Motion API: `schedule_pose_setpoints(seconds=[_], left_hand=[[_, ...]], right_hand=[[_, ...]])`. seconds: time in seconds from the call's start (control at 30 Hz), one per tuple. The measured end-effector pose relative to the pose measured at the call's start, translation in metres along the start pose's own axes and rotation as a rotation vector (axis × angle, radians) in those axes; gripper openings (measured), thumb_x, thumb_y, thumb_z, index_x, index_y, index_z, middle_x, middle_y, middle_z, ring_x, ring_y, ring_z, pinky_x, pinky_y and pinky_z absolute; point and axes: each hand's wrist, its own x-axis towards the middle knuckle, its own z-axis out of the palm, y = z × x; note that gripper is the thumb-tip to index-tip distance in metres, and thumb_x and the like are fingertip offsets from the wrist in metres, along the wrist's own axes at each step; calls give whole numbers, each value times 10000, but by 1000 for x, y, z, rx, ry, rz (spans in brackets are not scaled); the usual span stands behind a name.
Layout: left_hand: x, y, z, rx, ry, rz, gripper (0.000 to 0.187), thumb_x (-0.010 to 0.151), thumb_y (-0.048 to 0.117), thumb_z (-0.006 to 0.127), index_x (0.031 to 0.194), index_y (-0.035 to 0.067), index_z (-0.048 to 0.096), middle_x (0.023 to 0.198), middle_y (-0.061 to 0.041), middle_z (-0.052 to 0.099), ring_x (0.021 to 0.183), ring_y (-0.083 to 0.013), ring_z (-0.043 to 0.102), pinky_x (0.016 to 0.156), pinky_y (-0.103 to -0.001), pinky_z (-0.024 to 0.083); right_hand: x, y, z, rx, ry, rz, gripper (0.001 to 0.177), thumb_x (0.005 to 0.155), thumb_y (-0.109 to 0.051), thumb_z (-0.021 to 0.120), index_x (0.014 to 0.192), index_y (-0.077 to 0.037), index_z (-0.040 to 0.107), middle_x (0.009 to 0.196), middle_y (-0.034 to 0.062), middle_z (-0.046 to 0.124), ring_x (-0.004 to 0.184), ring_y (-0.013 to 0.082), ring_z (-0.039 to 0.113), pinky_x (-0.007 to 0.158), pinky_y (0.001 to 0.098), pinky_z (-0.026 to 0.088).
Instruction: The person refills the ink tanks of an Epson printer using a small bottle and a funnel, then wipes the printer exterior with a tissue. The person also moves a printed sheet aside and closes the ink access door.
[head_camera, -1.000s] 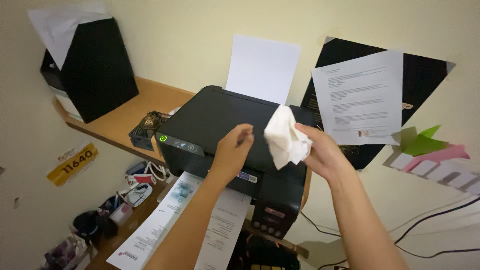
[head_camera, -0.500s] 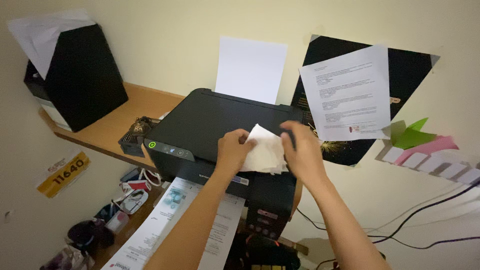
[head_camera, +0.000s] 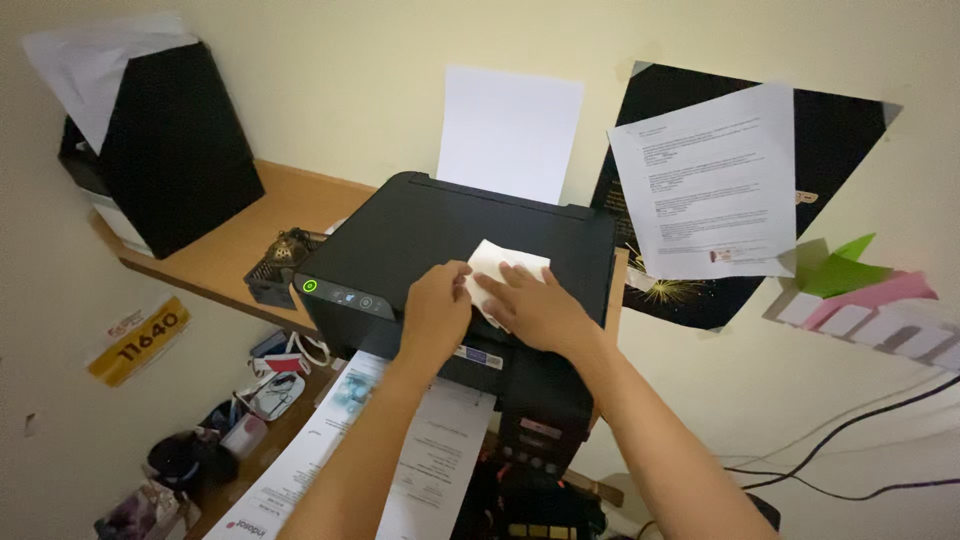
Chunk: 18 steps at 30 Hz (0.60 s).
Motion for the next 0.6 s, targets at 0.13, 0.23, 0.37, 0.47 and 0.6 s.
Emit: schedule_pose_setpoints(seconds=[0.13, 0.23, 0.37, 0.47, 0.6], left_hand=[[-4, -2, -9, 48, -34, -46, 243, 869, 30, 599, 1104, 22, 665, 1002, -159, 686, 954, -341, 669, 827, -424, 522], [-4, -3, -6, 60, -95, -73, 207, 899, 41, 585, 1089, 29, 666, 1061, -148, 674, 992, -327, 660, 851, -419, 515], [-8, -2, 3, 65, -64, 34, 198, 887, 32, 591, 1061, 29, 685, 1090, -136, 682, 1033, -329, 643, 890, -427, 498], [-12, 4, 11, 53, -53, 85, 188, 876, 26, 595, 1036, 23, 695, 1083, -137, 684, 1027, -341, 627, 888, -436, 492], [-20, 15, 23, 3, -35, 117, 157, 897, 22, 588, 1017, 26, 690, 1081, -124, 692, 1031, -332, 626, 890, -433, 496]], right_hand=[[-5, -13, -5, -19, -6, -13, 557, 1027, -500, 346, 1553, -317, 334, 1610, 132, 297, 1498, 297, 239, 1201, 550, 155], [-37, -11, -19, 35, -29, -5, 550, 1020, -492, 344, 1550, -343, 359, 1615, 99, 299, 1502, 267, 234, 1202, 548, 132], [-97, -2, -42, 130, 29, 46, 518, 1011, -459, 406, 1517, -353, 438, 1599, 95, 339, 1508, 247, 265, 1215, 496, 179], [-129, -6, -49, 155, 47, 105, 488, 1004, -425, 452, 1484, -342, 474, 1599, 99, 334, 1504, 242, 266, 1211, 505, 156], [-147, -23, -44, 67, 63, 57, 509, 979, -402, 489, 1481, -318, 473, 1606, 91, 321, 1482, 252, 255, 1188, 547, 104]])
